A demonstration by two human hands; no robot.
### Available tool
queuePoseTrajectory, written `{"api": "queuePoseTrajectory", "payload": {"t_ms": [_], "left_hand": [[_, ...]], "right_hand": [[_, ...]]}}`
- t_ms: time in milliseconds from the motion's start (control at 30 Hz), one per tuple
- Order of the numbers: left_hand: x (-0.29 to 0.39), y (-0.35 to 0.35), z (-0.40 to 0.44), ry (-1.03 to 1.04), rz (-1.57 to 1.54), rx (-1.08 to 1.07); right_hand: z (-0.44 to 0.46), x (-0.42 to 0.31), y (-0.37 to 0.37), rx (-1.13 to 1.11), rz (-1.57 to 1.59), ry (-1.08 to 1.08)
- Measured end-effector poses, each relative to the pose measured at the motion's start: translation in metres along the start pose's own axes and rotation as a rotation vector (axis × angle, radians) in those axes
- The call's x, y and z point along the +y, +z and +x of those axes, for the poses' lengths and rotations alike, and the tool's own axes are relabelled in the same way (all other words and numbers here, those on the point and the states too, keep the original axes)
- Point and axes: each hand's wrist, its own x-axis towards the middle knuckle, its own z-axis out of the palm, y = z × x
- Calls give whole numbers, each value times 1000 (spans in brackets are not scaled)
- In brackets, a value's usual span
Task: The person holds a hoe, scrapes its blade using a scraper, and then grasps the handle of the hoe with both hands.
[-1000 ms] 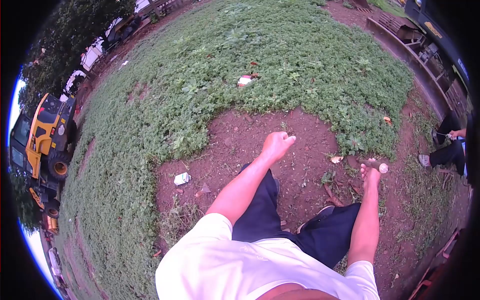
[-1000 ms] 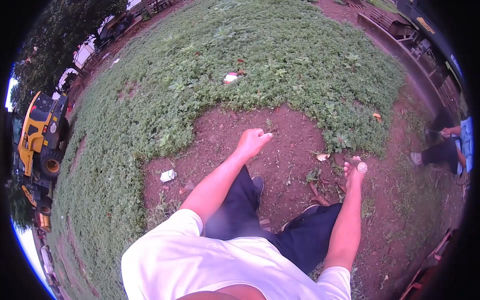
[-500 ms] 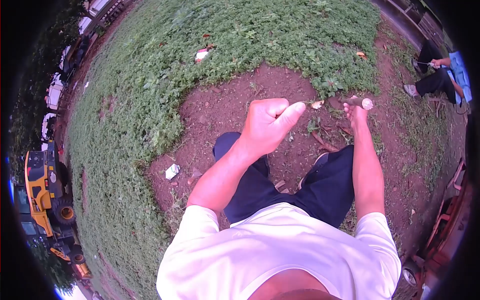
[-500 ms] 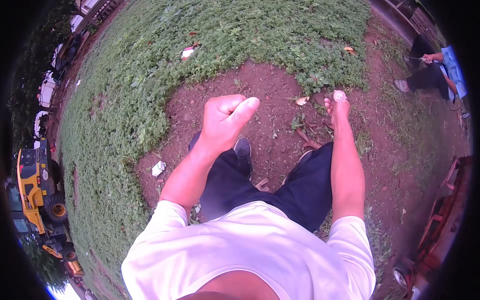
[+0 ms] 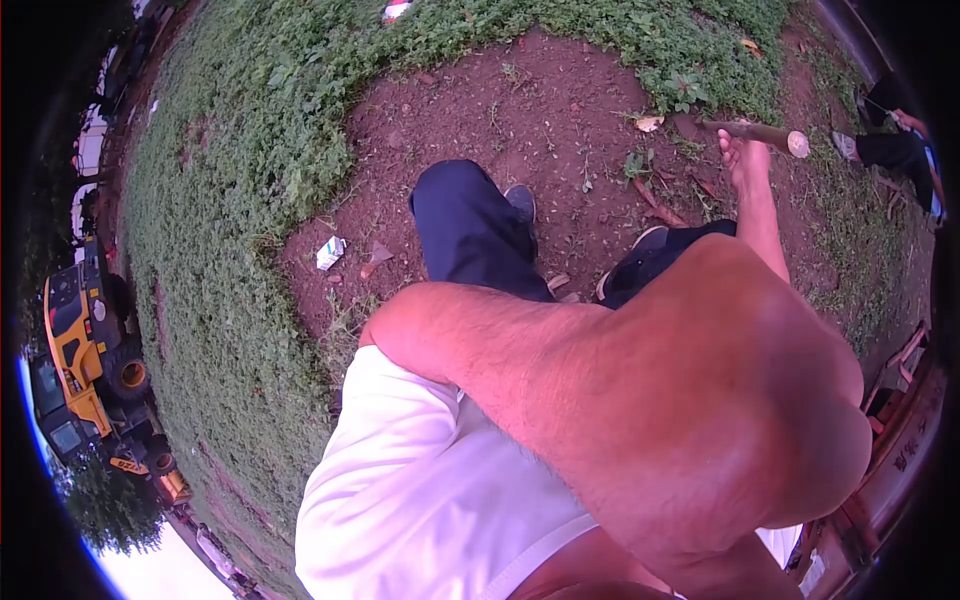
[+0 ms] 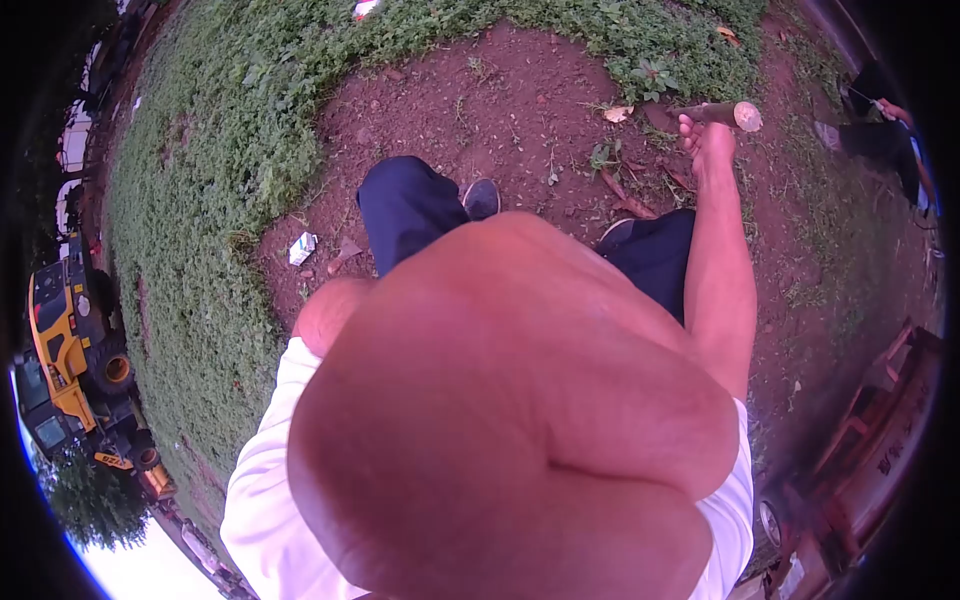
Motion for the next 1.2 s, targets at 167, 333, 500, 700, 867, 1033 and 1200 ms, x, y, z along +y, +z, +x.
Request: {"api": "queuePoseTrajectory", "payload": {"t_ms": [167,333,500,700,867,1033,1200], "left_hand": [[5,-3,8,-220,-13,-358],[-2,10,0,-117,5,-97],[-6,9,-5,-42,56,120],[-29,-18,4,-168,-56,274],[-15,-69,-4,-55,-104,439],[21,-98,-6,214,-119,401],[59,-121,10,-20,202,-96]], "right_hand": [[-1,-4,-4,-6,-21,4],[2,0,-3,-15,-13,3],[7,2,-3,-27,-16,-5],[9,2,-5,-20,-9,11],[-9,-7,1,14,-16,22],[-15,-7,2,31,27,4],[-19,5,2,49,23,5]]}}
